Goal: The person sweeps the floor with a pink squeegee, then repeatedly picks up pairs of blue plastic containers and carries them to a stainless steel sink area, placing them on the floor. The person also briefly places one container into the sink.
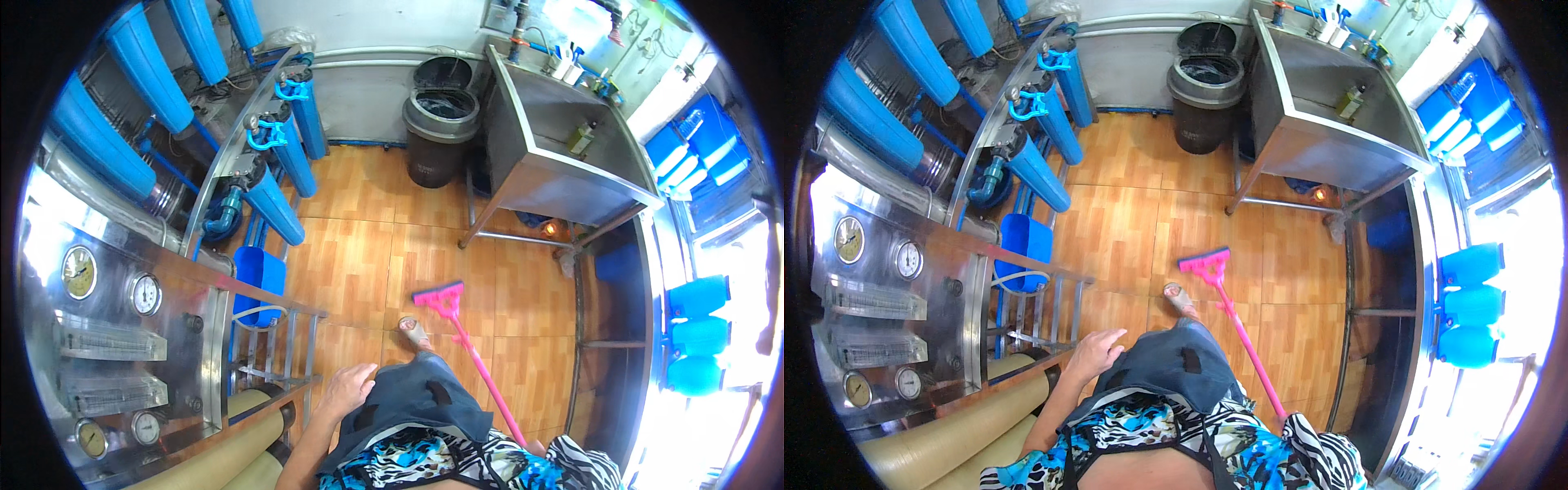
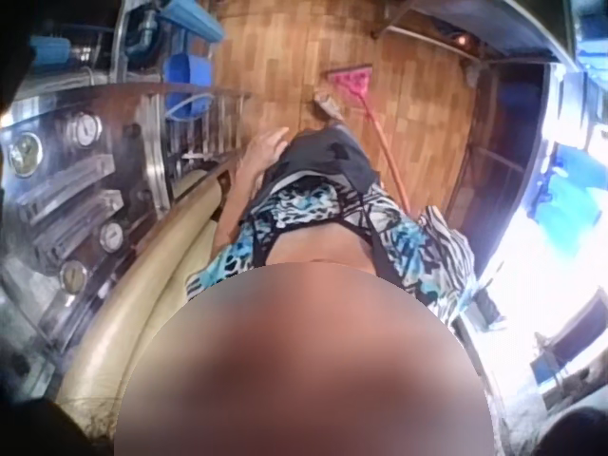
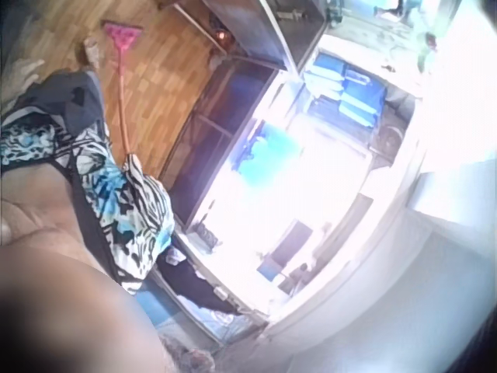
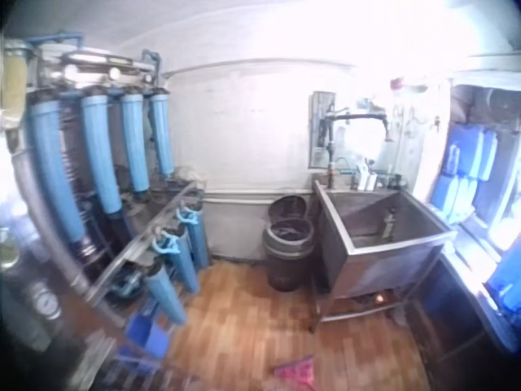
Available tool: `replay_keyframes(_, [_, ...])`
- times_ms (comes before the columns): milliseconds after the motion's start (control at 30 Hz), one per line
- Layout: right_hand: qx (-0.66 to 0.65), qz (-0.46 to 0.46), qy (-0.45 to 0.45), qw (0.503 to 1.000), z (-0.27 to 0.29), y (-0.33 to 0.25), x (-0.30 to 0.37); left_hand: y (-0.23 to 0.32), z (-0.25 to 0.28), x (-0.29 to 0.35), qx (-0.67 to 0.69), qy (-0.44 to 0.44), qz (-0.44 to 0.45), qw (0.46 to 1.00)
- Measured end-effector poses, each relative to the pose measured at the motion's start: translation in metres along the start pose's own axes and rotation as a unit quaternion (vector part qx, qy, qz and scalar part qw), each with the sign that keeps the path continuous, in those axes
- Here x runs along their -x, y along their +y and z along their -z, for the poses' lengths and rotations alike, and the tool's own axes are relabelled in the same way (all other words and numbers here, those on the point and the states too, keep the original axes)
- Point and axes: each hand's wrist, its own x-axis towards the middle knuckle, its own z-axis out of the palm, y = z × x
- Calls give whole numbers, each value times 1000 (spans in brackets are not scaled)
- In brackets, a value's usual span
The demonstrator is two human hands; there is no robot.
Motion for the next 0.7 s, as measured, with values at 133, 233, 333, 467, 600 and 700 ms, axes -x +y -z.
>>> replay_keyframes(133, [118,-104,45,986,14,33,50,-1,-8,-3,-3,34,-42,999])
replay_keyframes(233, [138,-174,72,972,47,18,100,1,-16,-2,31,-1,-11,999])
replay_keyframes(333, [149,0,116,982,96,-30,92,0,-21,3,22,-10,-15,1000])
replay_keyframes(467, [189,90,110,972,129,-130,3,-3,-22,18,9,-32,34,999])
replay_keyframes(600, [215,206,55,953,129,-264,-70,-1,-18,28,-20,-29,71,997])
replay_keyframes(700, [84,267,61,958,101,-374,-81,7,-18,27,-35,-23,83,996])
